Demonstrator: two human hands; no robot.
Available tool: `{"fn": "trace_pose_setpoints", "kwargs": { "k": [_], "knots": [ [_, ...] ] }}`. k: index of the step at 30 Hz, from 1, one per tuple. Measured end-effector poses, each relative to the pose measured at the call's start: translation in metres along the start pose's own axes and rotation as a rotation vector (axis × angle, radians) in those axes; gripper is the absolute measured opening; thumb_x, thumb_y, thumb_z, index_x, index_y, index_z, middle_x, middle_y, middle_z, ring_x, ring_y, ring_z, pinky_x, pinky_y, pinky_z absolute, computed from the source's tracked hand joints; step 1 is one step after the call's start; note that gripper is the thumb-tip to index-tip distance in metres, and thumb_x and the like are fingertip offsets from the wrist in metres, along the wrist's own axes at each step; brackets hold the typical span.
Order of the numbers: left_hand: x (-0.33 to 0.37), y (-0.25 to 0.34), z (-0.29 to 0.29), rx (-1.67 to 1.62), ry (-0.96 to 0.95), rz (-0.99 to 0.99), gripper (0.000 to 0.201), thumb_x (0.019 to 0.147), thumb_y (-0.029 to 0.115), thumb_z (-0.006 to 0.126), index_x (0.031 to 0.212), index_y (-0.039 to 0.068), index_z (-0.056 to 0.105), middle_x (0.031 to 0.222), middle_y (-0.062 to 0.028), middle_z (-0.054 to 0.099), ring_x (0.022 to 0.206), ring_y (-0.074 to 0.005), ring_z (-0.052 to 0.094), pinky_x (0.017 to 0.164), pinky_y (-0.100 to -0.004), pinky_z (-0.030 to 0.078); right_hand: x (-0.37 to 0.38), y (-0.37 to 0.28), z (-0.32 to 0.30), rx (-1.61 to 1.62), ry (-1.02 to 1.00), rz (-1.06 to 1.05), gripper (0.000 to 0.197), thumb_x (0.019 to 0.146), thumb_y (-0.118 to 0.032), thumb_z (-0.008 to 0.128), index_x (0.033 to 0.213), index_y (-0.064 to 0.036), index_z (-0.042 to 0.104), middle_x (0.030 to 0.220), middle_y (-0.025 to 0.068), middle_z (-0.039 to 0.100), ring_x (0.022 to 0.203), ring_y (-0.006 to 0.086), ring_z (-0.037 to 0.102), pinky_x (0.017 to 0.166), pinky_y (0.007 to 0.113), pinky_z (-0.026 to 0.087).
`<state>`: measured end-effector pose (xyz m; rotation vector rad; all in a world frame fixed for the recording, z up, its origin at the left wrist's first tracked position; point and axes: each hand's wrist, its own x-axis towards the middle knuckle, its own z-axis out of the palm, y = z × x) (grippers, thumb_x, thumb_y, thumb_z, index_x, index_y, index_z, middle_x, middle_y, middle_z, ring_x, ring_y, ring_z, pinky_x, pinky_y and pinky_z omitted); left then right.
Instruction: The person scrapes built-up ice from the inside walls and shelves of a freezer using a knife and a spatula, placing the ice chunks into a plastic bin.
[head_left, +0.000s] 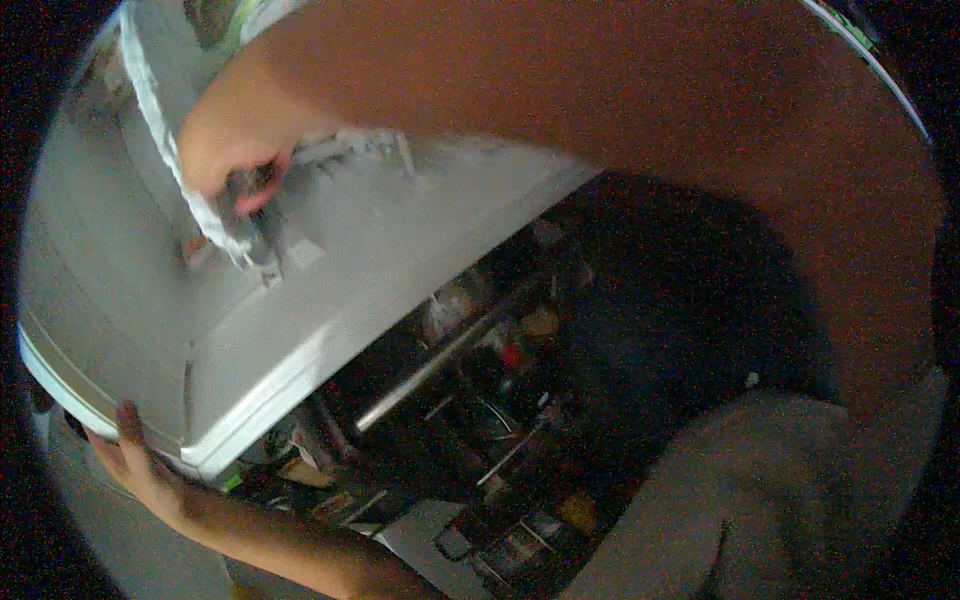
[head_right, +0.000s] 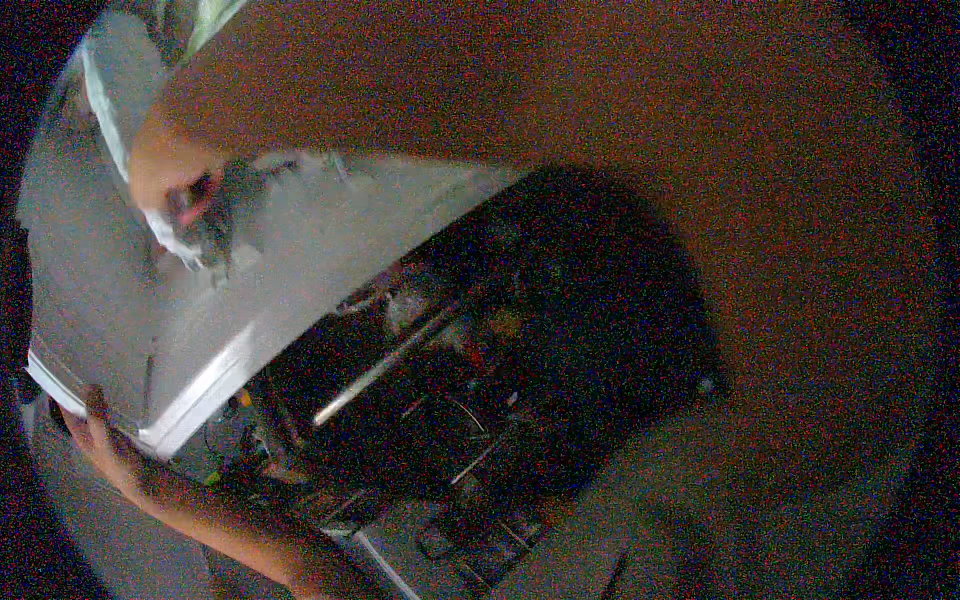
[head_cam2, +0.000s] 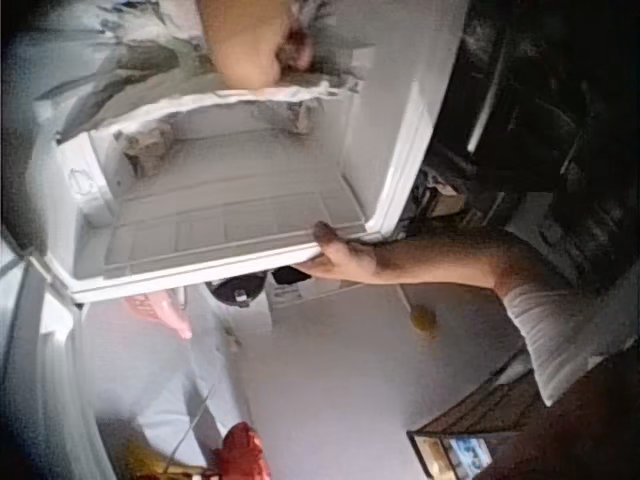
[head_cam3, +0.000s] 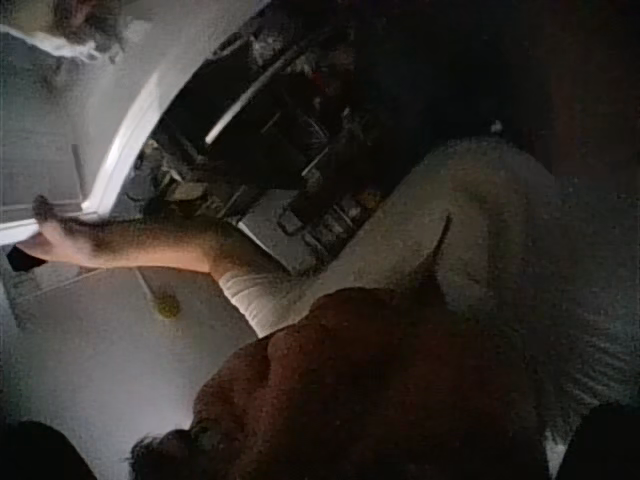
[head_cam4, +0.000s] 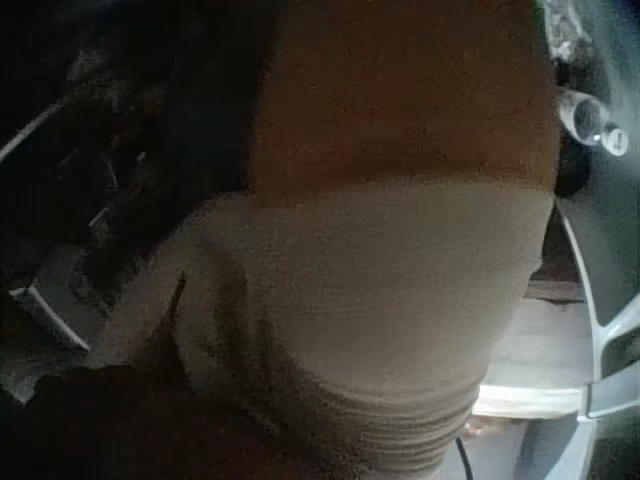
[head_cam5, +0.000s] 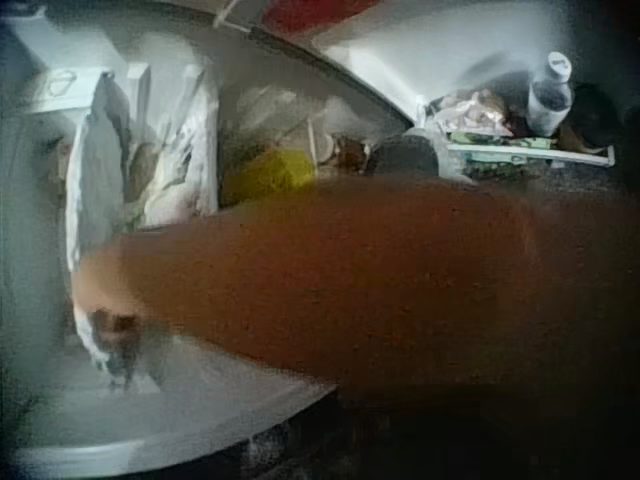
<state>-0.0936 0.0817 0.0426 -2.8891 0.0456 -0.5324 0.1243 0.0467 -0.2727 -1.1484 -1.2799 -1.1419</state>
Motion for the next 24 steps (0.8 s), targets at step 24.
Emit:
{"fn": "trace_pose_setpoints", "kwargs": {
  "k": [24],
  "knots": [
    [0.003, -0.024, -0.032, 0.070, 0.044, -0.016, 0.073, 0.084, 0.025, 0.072, 0.142, -0.005, 0.040, 0.139, -0.0193, 0.048, 0.124, -0.0300, 0.046, 0.109, -0.0429, 0.031, -0.011, -0.016, 0.039, 0.175, 0.087, 0.584, 0.013, 0.080, -0.014, 0.065, 0.088, -0.0060, 0.071, 0.078, 0.0157, 0.068, 0.066, 0.0238, 0.064, 0.054, 0.042, 0.053]
  ]
}}
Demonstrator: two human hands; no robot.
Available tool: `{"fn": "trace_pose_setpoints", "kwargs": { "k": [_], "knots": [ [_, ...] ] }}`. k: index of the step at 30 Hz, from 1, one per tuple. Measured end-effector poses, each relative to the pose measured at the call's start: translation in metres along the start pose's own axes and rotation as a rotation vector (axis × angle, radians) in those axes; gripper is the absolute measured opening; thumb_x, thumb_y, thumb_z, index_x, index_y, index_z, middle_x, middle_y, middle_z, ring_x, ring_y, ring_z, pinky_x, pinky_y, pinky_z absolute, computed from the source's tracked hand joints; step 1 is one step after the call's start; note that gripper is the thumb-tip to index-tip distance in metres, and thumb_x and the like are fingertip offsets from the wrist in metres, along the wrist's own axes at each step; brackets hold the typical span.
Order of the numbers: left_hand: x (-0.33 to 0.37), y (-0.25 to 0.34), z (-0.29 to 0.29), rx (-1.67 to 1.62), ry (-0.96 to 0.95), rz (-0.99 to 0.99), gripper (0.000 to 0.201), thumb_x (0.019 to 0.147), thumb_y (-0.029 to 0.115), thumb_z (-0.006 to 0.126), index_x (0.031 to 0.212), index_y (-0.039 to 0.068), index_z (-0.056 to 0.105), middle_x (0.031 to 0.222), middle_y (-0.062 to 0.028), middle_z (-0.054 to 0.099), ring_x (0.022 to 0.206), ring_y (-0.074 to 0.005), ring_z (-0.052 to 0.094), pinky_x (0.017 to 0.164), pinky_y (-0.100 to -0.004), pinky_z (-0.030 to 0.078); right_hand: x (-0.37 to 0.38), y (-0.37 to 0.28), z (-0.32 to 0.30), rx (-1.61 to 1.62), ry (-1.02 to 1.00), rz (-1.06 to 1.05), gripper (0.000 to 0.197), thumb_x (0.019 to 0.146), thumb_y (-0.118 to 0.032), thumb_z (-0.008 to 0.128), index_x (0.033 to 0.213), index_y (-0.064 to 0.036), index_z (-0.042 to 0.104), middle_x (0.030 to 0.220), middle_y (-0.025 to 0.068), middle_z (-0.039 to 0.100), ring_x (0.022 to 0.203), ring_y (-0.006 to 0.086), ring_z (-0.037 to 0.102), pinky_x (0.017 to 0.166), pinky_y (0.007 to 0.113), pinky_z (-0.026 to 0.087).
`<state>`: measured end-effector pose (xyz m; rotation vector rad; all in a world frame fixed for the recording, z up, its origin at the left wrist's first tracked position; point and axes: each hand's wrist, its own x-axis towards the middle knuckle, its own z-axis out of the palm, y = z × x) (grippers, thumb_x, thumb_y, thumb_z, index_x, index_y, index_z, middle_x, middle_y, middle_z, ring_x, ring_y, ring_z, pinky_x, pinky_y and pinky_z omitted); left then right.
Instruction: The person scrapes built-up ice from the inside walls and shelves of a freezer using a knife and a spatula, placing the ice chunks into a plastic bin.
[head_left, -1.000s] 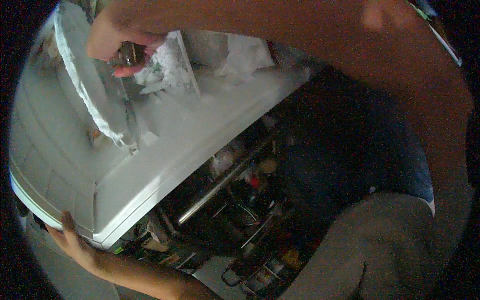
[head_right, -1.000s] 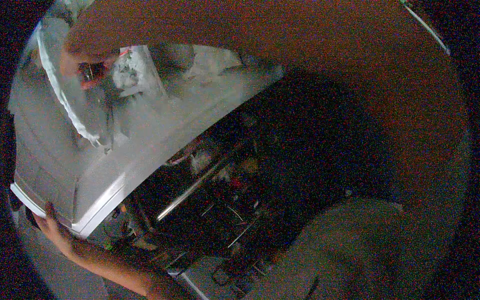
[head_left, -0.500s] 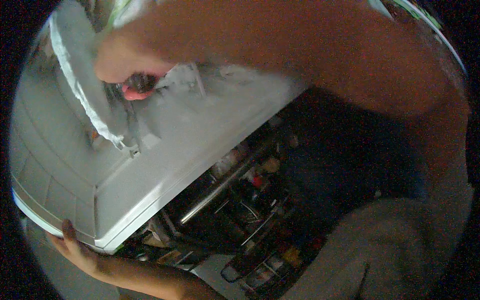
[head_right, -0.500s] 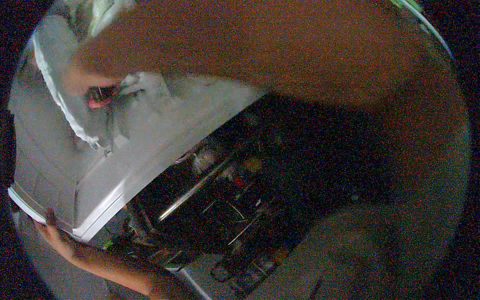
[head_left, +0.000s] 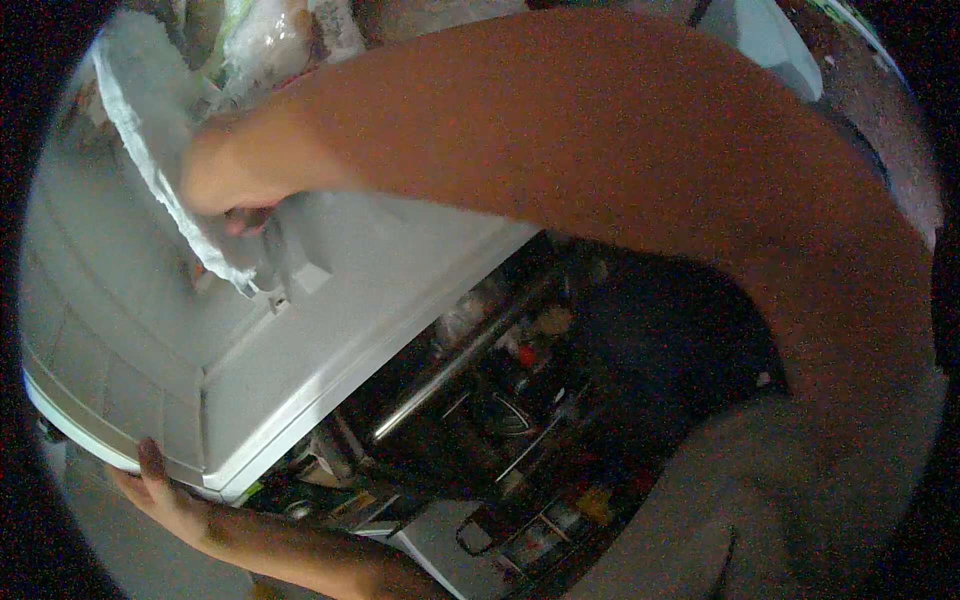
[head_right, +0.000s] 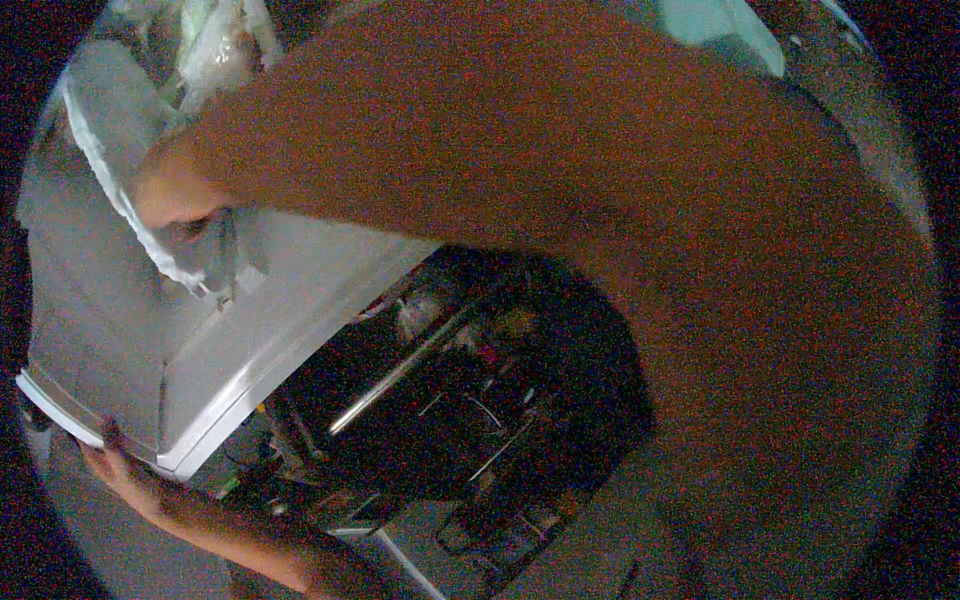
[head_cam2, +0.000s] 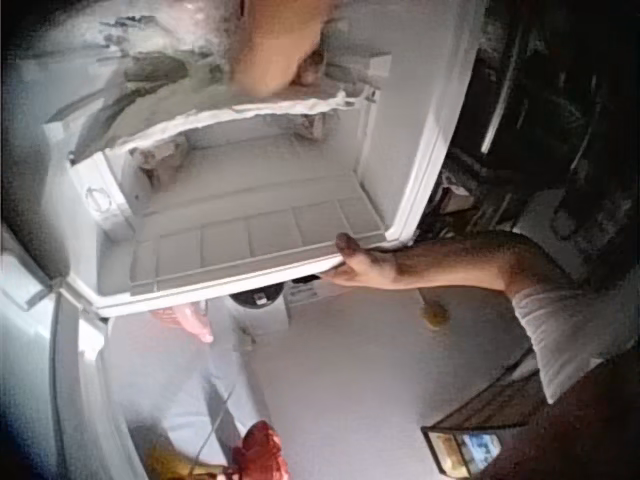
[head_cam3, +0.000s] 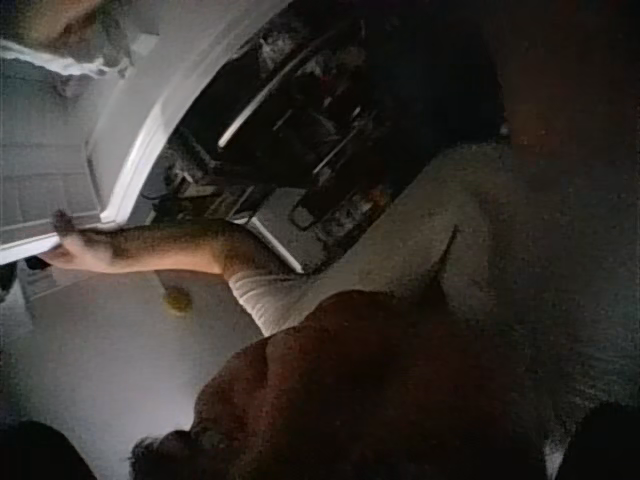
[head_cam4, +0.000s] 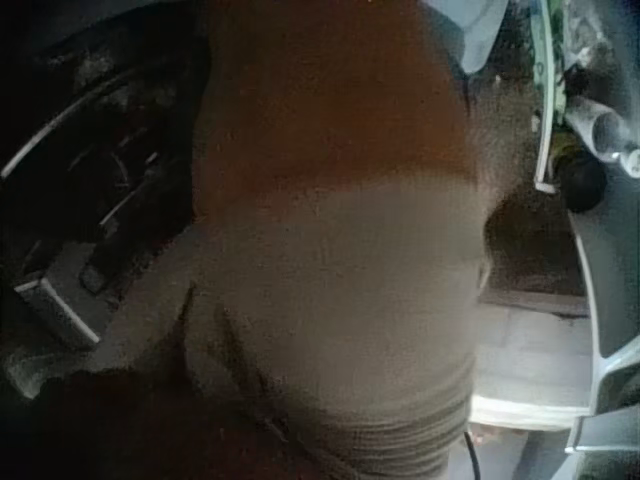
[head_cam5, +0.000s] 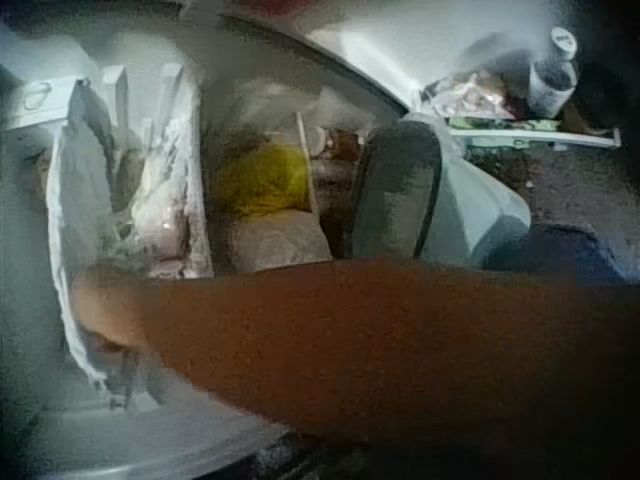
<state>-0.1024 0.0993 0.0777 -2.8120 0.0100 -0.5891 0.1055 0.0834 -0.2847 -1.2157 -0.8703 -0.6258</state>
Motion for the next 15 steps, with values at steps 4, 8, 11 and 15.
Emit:
{"fn": "trace_pose_setpoints", "kwargs": {
  "k": [4, 8, 11, 15],
  "knots": [
    [-0.011, 0.025, 0.022, 0.002, 0.010, -0.003, 0.073, 0.083, 0.024, 0.073, 0.140, -0.007, 0.040, 0.133, -0.0226, 0.050, 0.121, -0.0316, 0.048, 0.107, -0.0429, 0.032, 0.002, -0.031, 0.002, 0.295, -0.117, 0.260, 0.015, 0.088, -0.013, 0.057, 0.091, -0.0030, 0.067, 0.075, 0.0163, 0.064, 0.063, 0.0258, 0.065, 0.049, 0.044, 0.051],
    [-0.007, 0.020, 0.015, -0.058, 0.036, -0.020, 0.074, 0.083, 0.025, 0.073, 0.140, -0.008, 0.039, 0.135, -0.0225, 0.050, 0.122, -0.0322, 0.049, 0.107, -0.0442, 0.034, -0.020, -0.084, -0.057, 0.927, 0.006, 1.076, 0.017, 0.092, -0.015, 0.051, 0.088, -0.0010, 0.059, 0.061, 0.0106, 0.056, 0.056, 0.0250, 0.060, 0.047, 0.040, 0.049],
    [-0.014, 0.015, 0.017, -0.002, 0.118, -0.013, 0.074, 0.083, 0.024, 0.072, 0.139, -0.009, 0.039, 0.135, -0.0224, 0.050, 0.122, -0.0323, 0.049, 0.107, -0.0439, 0.034, -0.007, -0.061, -0.031, 0.952, -0.006, 1.006, 0.018, 0.093, -0.016, 0.050, 0.088, -0.0006, 0.058, 0.059, 0.0098, 0.055, 0.055, 0.0248, 0.060, 0.046, 0.039, 0.049],
    [-0.003, 0.025, 0.023, 0.031, 0.038, 0.006, 0.072, 0.083, 0.024, 0.071, 0.139, -0.009, 0.039, 0.136, -0.0233, 0.049, 0.123, -0.0328, 0.047, 0.108, -0.0437, 0.033, -0.010, -0.025, -0.039, 0.818, -0.051, 0.821, 0.018, 0.093, -0.016, 0.049, 0.089, -0.0005, 0.058, 0.060, 0.0097, 0.055, 0.055, 0.0245, 0.060, 0.046, 0.039, 0.049]
  ]
}}
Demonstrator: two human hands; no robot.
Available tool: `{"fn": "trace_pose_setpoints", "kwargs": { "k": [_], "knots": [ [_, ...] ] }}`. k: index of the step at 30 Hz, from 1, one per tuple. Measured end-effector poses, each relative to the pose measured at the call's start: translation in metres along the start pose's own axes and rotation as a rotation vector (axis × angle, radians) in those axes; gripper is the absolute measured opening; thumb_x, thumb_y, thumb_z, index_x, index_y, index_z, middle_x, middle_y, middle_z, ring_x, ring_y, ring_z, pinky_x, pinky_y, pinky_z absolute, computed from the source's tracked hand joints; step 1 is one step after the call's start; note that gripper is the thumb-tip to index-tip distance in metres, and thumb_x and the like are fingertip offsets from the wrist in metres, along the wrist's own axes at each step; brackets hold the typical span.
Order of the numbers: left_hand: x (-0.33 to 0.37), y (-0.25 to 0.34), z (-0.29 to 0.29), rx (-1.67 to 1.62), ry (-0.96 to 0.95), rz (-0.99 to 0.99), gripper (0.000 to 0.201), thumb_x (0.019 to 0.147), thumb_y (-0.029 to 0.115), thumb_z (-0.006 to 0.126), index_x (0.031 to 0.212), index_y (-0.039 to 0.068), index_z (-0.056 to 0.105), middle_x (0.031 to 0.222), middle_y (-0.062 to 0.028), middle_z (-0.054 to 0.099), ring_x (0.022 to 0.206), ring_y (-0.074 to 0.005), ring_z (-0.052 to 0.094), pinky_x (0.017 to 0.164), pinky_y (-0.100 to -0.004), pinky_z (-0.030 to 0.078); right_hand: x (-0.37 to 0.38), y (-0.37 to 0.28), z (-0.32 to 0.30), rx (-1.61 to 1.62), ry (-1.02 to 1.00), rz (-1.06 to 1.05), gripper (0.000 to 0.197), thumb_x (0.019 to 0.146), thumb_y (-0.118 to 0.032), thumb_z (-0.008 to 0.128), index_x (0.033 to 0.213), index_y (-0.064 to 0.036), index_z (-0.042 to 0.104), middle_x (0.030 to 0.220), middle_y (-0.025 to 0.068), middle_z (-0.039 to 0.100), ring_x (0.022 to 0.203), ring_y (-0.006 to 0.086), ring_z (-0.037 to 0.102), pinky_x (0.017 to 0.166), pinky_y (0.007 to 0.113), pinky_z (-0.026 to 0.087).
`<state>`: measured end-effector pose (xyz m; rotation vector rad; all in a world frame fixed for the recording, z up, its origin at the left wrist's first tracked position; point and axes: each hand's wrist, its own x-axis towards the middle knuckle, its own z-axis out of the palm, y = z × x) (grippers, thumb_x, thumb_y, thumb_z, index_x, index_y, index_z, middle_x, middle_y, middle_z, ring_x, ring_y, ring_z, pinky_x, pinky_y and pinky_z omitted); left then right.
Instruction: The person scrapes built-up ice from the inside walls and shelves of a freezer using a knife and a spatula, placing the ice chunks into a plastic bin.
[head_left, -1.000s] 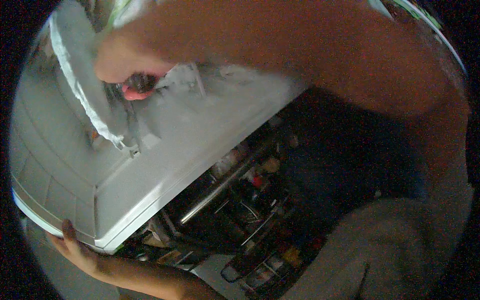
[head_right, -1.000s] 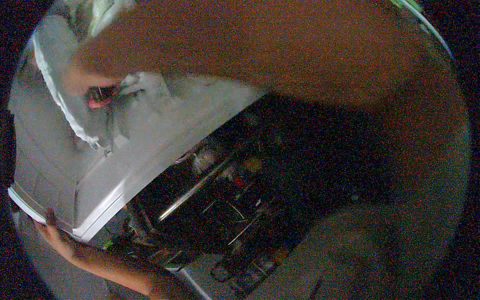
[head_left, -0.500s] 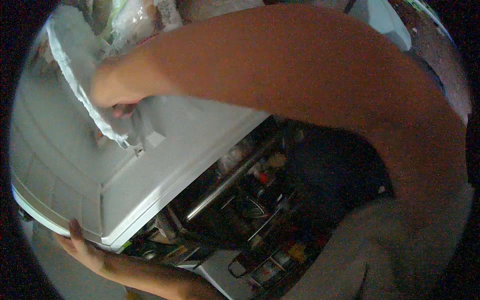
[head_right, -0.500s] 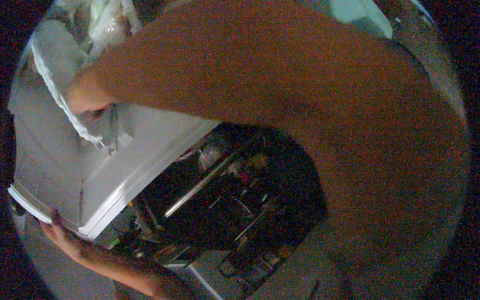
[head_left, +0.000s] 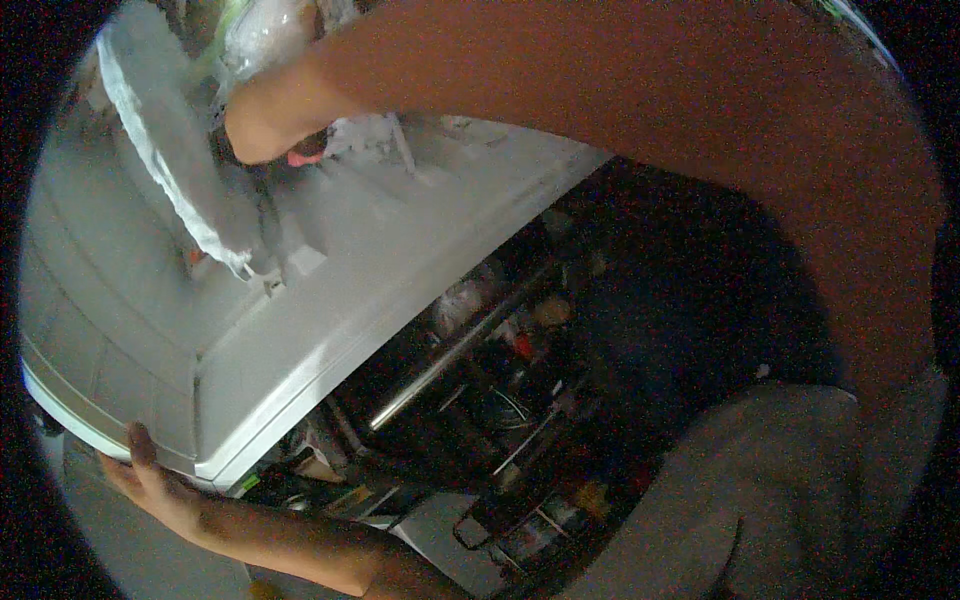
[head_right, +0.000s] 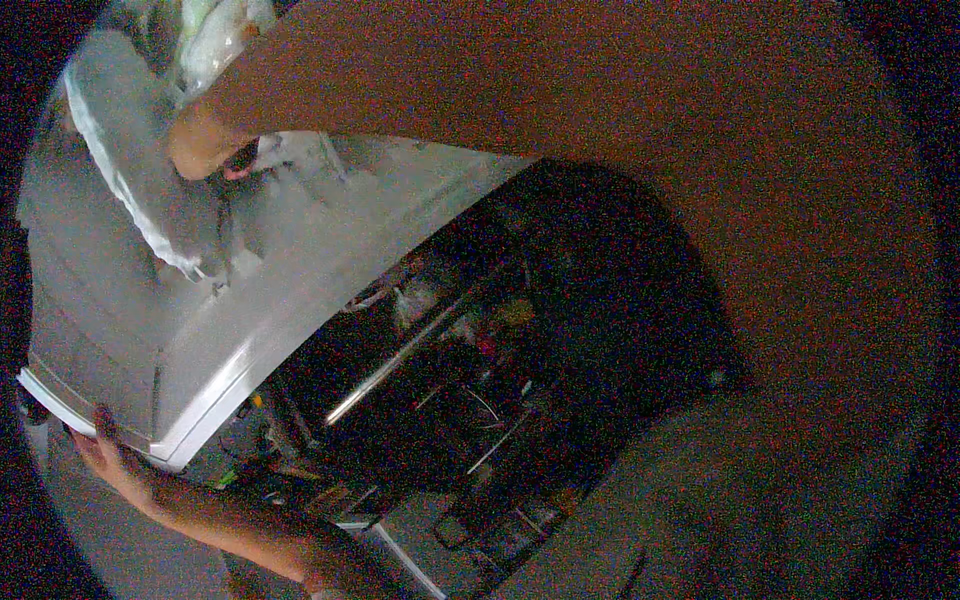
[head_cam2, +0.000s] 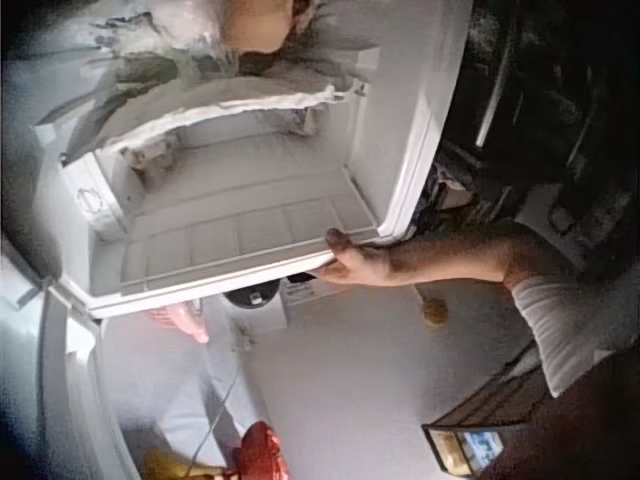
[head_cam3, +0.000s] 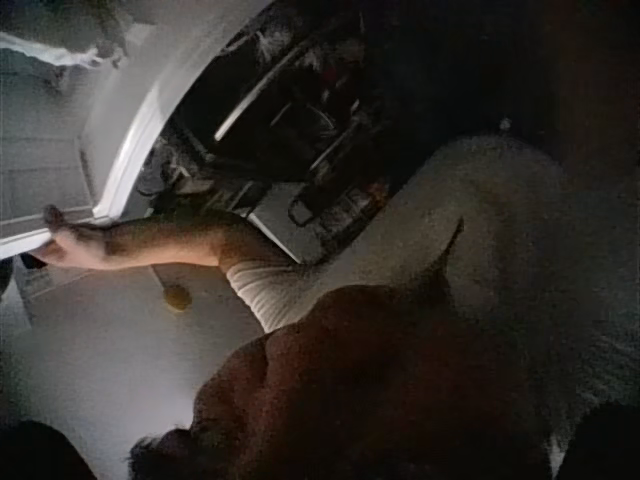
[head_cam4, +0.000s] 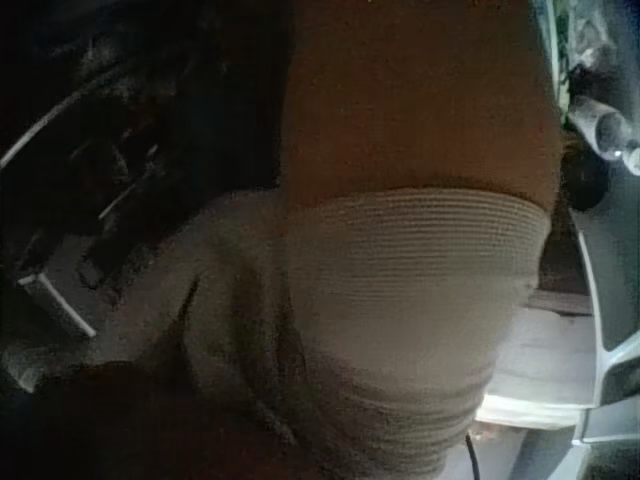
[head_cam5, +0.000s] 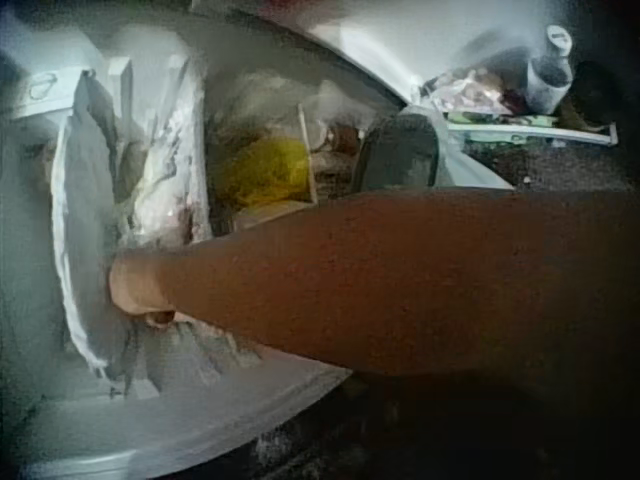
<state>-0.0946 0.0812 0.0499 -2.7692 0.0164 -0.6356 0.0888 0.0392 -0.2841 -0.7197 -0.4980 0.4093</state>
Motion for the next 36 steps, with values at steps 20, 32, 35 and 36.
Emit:
{"fn": "trace_pose_setpoints", "kwargs": {
  "k": [20, 32, 35, 36],
  "knots": [
    [0.004, 0.013, -0.005, -0.014, 0.016, -0.062, 0.078, 0.082, 0.025, 0.070, 0.145, -0.006, 0.036, 0.139, -0.0233, 0.047, 0.125, -0.0343, 0.046, 0.109, -0.0439, 0.032, 0.008, 0.003, -0.024, 0.023, -0.049, 0.045, 0.021, 0.094, -0.018, 0.048, 0.095, 0.0000, 0.059, 0.063, 0.0093, 0.057, 0.053, 0.0232, 0.060, 0.047, 0.038, 0.050],
    [-0.014, 0.015, -0.014, 0.105, 0.051, -0.068, 0.082, 0.080, 0.032, 0.072, 0.144, -0.006, 0.037, 0.139, -0.0244, 0.046, 0.124, -0.0337, 0.047, 0.107, -0.0441, 0.032, -0.006, 0.028, 0.008, -0.002, -0.167, 0.223, 0.023, 0.095, -0.020, 0.048, 0.098, 0.0003, 0.059, 0.064, 0.0091, 0.058, 0.052, 0.0224, 0.060, 0.047, 0.037, 0.051],
    [0.014, 0.014, -0.010, 0.087, 0.048, -0.032, 0.082, 0.081, 0.032, 0.072, 0.144, -0.007, 0.036, 0.138, -0.0245, 0.046, 0.123, -0.0330, 0.047, 0.107, -0.0437, 0.033, -0.016, 0.022, -0.033, -0.030, -0.092, 0.274, 0.024, 0.095, -0.020, 0.048, 0.099, 0.0004, 0.059, 0.065, 0.0091, 0.058, 0.052, 0.0222, 0.060, 0.047, 0.037, 0.051],
    [0.013, -0.008, -0.028, 0.119, 0.050, -0.079, 0.082, 0.082, 0.032, 0.072, 0.143, -0.008, 0.035, 0.138, -0.0245, 0.047, 0.124, -0.0328, 0.047, 0.107, -0.0435, 0.034, -0.014, 0.029, -0.025, -0.025, -0.130, 0.302, 0.024, 0.095, -0.020, 0.048, 0.099, 0.0004, 0.059, 0.065, 0.0090, 0.058, 0.052, 0.0221, 0.060, 0.047, 0.037, 0.051]
  ]
}}
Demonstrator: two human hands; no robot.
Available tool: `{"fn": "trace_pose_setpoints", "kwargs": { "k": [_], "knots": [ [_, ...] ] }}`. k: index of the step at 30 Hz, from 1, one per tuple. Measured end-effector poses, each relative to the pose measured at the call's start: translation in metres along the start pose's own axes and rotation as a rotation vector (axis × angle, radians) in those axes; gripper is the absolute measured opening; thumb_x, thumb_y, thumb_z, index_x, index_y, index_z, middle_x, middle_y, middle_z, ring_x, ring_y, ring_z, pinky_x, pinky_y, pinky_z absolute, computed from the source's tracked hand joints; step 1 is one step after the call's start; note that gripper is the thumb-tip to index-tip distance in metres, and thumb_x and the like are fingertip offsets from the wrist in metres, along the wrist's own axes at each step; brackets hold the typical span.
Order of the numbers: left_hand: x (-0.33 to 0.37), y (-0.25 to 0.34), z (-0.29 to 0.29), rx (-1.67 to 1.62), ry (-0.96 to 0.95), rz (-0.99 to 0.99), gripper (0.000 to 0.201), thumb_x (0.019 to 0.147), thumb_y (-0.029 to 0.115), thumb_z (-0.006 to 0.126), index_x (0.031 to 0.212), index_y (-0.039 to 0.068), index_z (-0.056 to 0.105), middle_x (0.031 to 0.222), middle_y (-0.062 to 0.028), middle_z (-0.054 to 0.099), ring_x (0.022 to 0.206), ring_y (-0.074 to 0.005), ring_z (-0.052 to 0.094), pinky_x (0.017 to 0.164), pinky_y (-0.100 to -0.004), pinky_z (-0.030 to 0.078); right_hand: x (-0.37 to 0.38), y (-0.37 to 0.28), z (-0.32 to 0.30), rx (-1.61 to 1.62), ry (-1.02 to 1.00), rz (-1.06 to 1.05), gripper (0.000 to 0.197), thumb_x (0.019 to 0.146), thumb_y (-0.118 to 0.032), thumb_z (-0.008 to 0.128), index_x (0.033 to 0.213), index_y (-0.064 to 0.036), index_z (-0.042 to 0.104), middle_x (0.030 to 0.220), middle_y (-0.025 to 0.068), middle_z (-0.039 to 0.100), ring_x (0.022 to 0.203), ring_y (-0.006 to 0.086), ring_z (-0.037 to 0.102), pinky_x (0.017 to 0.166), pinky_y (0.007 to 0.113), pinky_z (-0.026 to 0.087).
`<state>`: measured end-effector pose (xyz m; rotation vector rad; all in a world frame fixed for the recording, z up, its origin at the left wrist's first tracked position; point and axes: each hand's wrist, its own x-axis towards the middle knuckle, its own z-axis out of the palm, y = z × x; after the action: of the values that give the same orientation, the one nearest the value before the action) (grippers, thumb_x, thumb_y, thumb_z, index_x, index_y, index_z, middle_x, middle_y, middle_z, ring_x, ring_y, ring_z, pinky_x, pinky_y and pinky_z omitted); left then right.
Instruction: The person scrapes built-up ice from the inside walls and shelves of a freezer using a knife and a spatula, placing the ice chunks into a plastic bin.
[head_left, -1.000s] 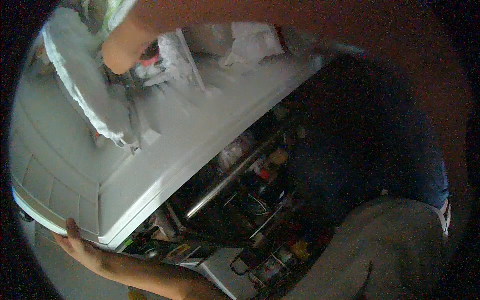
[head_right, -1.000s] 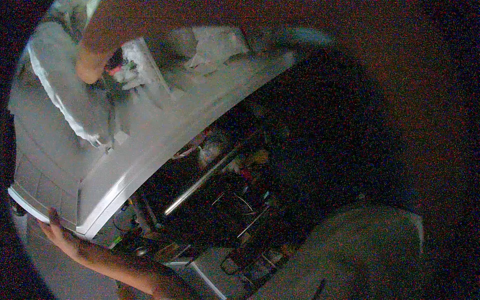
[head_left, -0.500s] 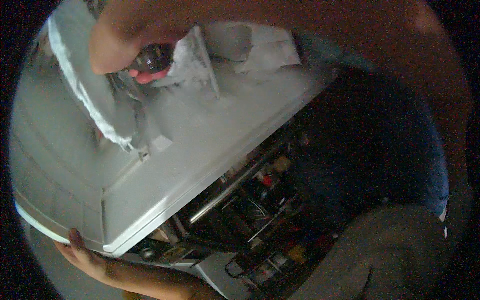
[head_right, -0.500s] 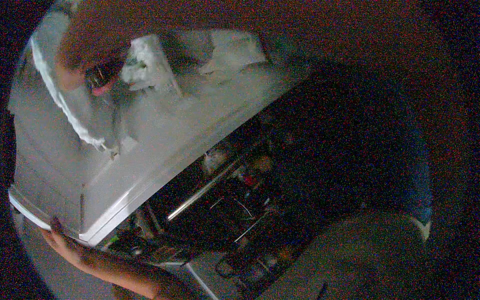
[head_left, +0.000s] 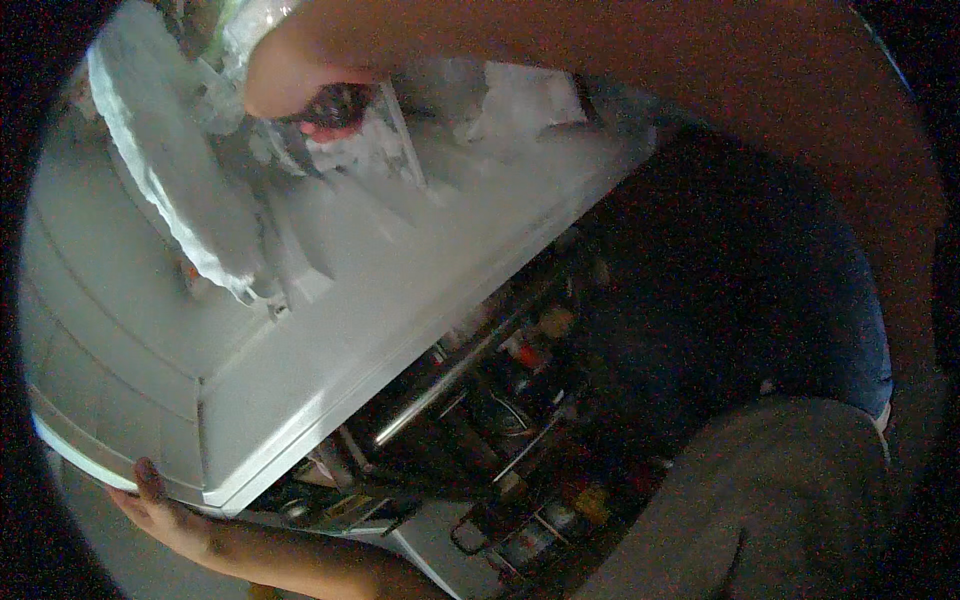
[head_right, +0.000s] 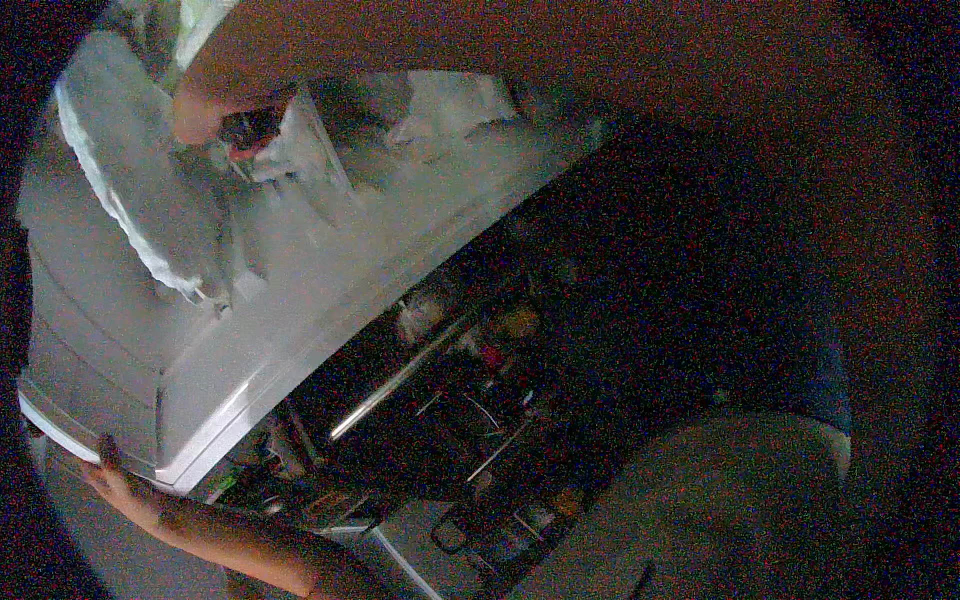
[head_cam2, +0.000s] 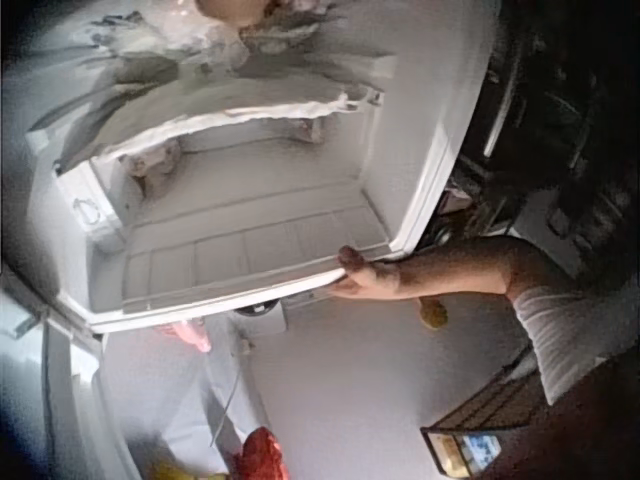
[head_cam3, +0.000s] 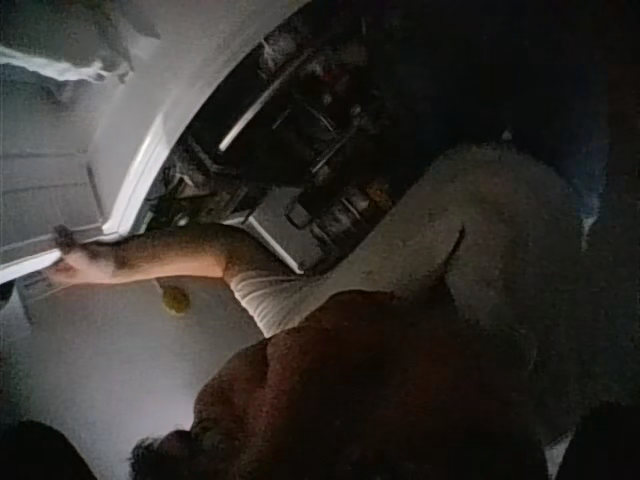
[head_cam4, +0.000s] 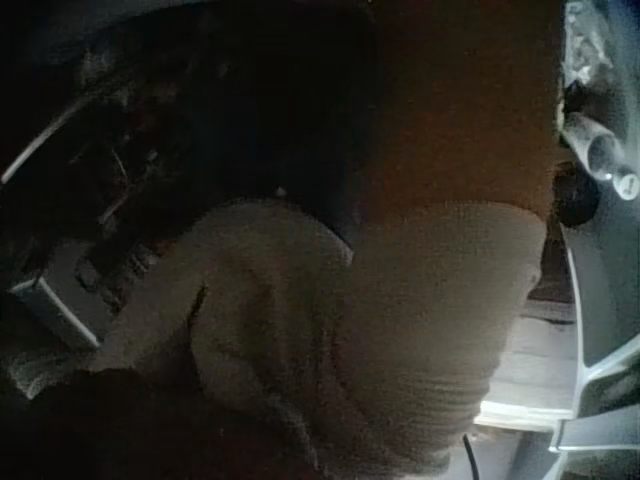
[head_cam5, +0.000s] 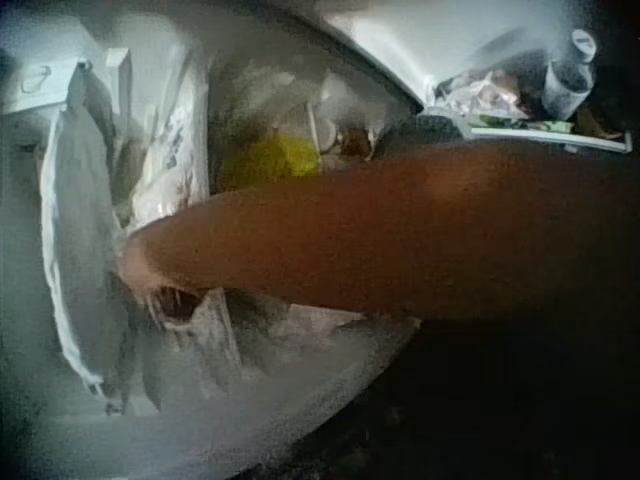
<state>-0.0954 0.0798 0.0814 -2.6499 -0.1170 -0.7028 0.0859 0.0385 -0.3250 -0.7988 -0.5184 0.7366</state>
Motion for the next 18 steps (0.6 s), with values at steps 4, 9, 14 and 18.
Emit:
{"fn": "trace_pose_setpoints", "kwargs": {
  "k": [4, 9, 14, 18],
  "knots": [
    [-0.007, 0.002, -0.001, 0.029, -0.092, -0.009, 0.082, 0.082, 0.030, 0.072, 0.143, -0.008, 0.034, 0.138, -0.0251, 0.046, 0.123, -0.0331, 0.047, 0.107, -0.0435, 0.034, -0.037, 0.004, -0.004, -0.056, -0.046, 0.129, 0.025, 0.096, -0.021, 0.047, 0.100, 0.0005, 0.059, 0.065, 0.0090, 0.059, 0.052, 0.0218, 0.060, 0.048, 0.036, 0.051],
    [-0.014, -0.003, 0.000, -0.036, -0.128, 0.010, 0.076, 0.085, 0.029, 0.070, 0.146, -0.003, 0.037, 0.141, -0.0187, 0.046, 0.123, -0.0301, 0.046, 0.107, -0.0424, 0.033, -0.183, -0.022, -0.014, -0.195, -0.024, -0.022, 0.029, 0.097, -0.024, 0.046, 0.107, 0.0005, 0.058, 0.068, 0.0087, 0.062, 0.050, 0.0191, 0.061, 0.048, 0.033, 0.053],
    [-0.025, 0.000, 0.003, -0.027, -0.114, -0.025, 0.081, 0.085, 0.032, 0.072, 0.149, -0.001, 0.034, 0.145, -0.0187, 0.044, 0.129, -0.0311, 0.043, 0.109, -0.0421, 0.031, -0.192, -0.017, -0.024, -0.229, 0.003, -0.078, 0.031, 0.098, -0.025, 0.047, 0.114, -0.0002, 0.055, 0.074, 0.0125, 0.063, 0.058, 0.0244, 0.063, 0.055, 0.037, 0.053],
    [0.000, 0.010, 0.003, -0.166, -0.268, 0.021, 0.083, 0.078, 0.025, 0.076, 0.142, -0.007, 0.035, 0.135, -0.0218, 0.048, 0.123, -0.0319, 0.047, 0.107, -0.0425, 0.033, -0.165, -0.018, -0.008, -0.207, 0.246, -0.162, 0.034, 0.099, -0.027, 0.048, 0.120, -0.0008, 0.051, 0.080, 0.0163, 0.065, 0.067, 0.0297, 0.065, 0.062, 0.041, 0.054]
  ]
}}
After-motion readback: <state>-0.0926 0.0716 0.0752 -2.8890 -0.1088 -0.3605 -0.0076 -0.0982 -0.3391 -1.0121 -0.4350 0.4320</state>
